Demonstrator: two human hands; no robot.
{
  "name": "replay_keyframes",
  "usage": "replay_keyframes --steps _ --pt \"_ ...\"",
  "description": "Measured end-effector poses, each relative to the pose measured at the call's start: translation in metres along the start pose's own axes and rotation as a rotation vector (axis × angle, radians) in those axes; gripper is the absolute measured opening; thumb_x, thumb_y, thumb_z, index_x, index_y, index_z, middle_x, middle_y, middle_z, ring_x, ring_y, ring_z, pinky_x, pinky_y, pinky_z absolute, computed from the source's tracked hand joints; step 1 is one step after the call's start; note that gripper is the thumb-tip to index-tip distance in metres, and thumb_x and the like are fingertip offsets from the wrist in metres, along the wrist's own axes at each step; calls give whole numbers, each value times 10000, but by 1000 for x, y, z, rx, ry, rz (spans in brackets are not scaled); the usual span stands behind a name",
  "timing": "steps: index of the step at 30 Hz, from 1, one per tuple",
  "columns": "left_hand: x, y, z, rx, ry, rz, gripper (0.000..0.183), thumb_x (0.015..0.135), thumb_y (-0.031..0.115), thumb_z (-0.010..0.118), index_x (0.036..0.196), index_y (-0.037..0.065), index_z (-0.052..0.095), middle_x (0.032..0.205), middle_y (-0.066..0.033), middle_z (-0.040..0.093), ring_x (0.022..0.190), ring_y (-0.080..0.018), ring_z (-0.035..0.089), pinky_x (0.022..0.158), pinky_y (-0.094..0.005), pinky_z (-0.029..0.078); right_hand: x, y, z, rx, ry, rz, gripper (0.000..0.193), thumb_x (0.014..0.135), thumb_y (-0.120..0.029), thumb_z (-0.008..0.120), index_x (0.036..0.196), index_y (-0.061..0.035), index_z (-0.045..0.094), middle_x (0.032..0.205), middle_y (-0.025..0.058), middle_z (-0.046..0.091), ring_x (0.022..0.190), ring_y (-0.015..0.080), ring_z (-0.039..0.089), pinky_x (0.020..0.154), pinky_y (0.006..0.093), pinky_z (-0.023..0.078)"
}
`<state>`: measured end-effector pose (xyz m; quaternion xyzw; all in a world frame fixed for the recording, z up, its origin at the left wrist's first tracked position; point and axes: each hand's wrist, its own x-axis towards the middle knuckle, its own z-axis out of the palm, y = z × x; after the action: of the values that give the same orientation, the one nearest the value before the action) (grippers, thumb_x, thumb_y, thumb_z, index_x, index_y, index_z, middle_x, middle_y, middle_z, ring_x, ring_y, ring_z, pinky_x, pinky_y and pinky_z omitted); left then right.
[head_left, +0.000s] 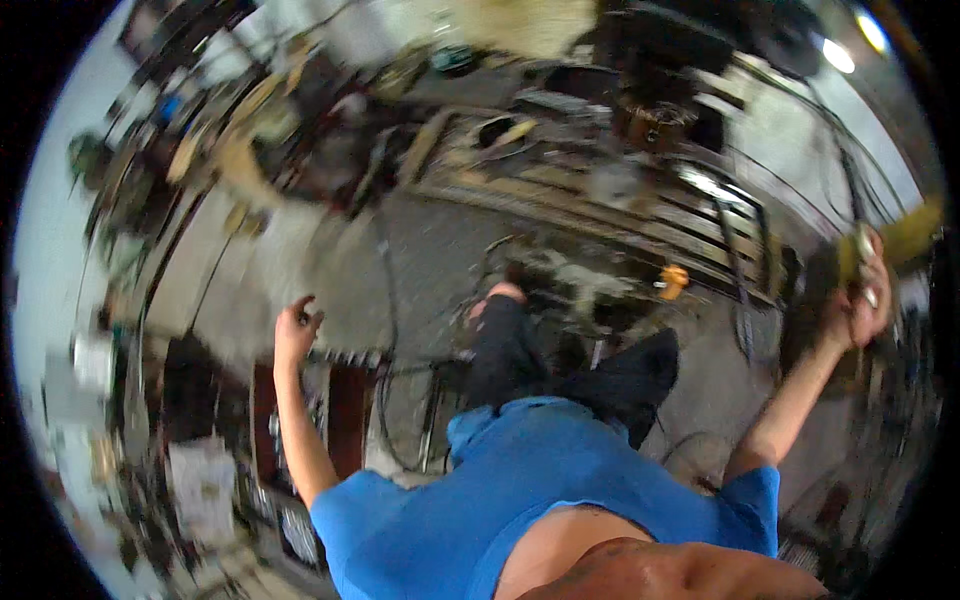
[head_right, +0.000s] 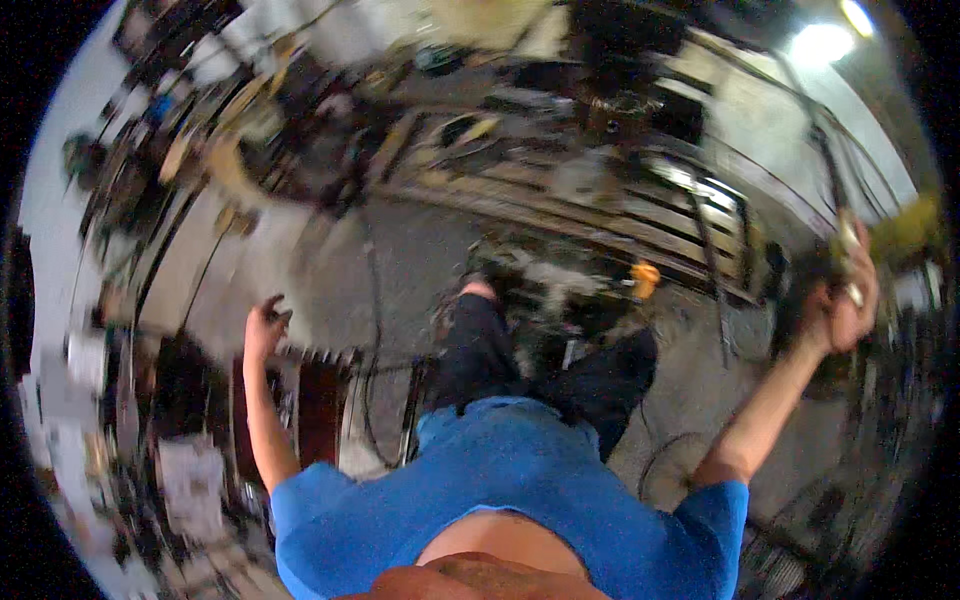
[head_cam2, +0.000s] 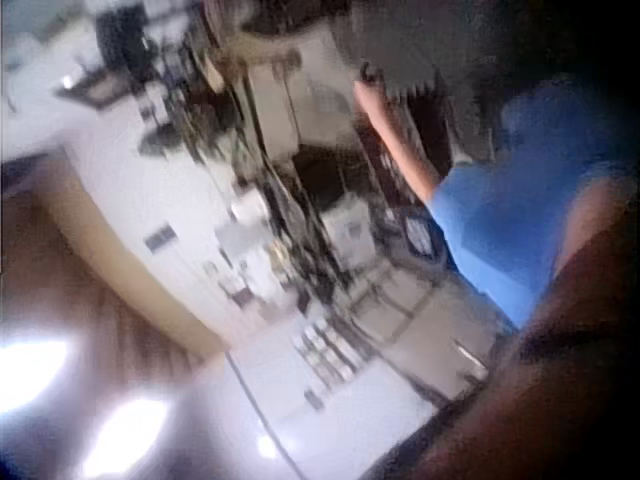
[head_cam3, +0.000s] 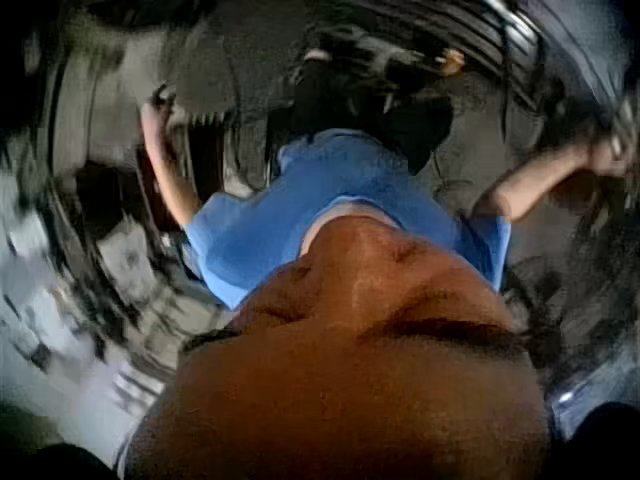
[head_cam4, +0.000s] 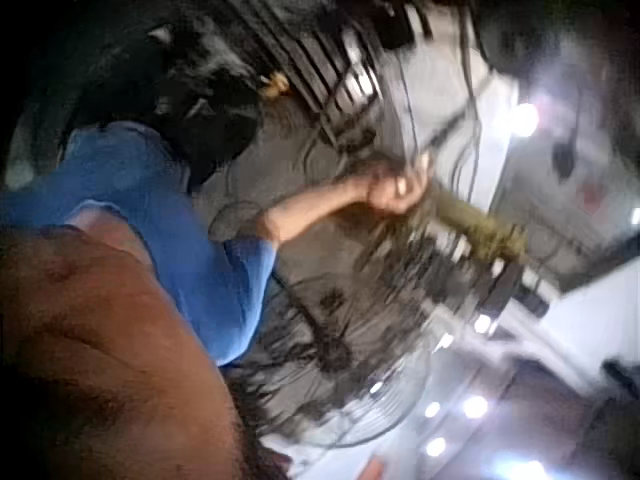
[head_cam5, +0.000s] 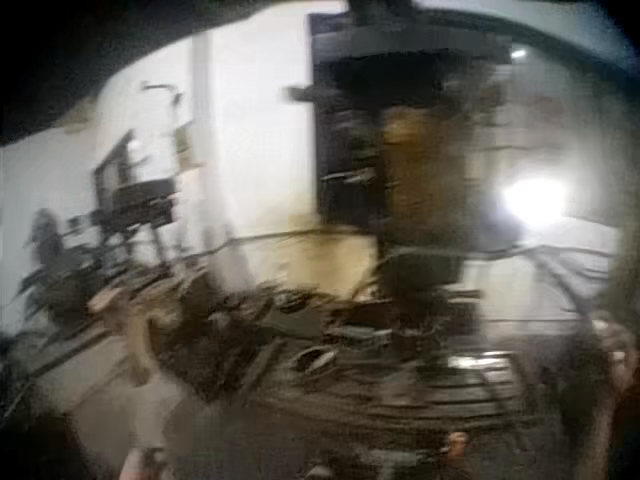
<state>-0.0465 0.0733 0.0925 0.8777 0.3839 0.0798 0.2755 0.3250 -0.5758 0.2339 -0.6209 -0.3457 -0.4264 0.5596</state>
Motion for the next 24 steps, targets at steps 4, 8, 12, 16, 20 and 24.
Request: replay_keyframes --steps 4,8,12,16,20,24 --pt "-71 -101 -39 106 207 -233 404 699 169 658 1055 -9 589 814 -172 649 762 -266 631 698 -350 478 -10 32 -16 135 -54 -2 308 815 -107 417 1052 71 499 1242 266 436 1147 425 419 997 518 295" --pt "-117 -211 -30 5 307 -337 413 686 141 672 1057 -16 584 867 -177 649 627 -223 642 632 -327 493 -6 52 -18 116 -88 -199 223 855 -83 396 962 75 511 1045 222 537 1092 453 441 941 571 331" --pt "-136 -165 -29 19 107 -593 472 670 185 688 1091 5 575 880 -162 647 590 -202 634 652 -327 491 -7 57 -26 -4 -137 -294 195 862 -72 409 932 76 516 1015 235 537 1063 459 458 925 583 332" --pt "-149 -184 -16 171 83 -635 468 656 276 705 1050 47 601 925 -146 641 695 -237 641 694 -353 491 -11 53 -11 22 -160 -422 200 896 -114 412 902 70 491 996 246 537 1030 467 481 903 600 339" --pt "-157 -160 -2 452 190 -626 468 652 399 689 970 65 613 915 -139 639 828 -279 626 721 -397 491 -14 56 -17 -12 -163 -411 153 887 -74 447 899 75 481 993 239 542 1034 463 486 863 617 359" --pt "-155 -137 24 592 149 -672 340 668 375 647 824 73 627 892 -147 638 849 -306 620 727 -418 489 -7 41 -12 109 -137 -343 149 850 -51 497 905 87 484 1006 244 548 1046 463 481 874 573 377"
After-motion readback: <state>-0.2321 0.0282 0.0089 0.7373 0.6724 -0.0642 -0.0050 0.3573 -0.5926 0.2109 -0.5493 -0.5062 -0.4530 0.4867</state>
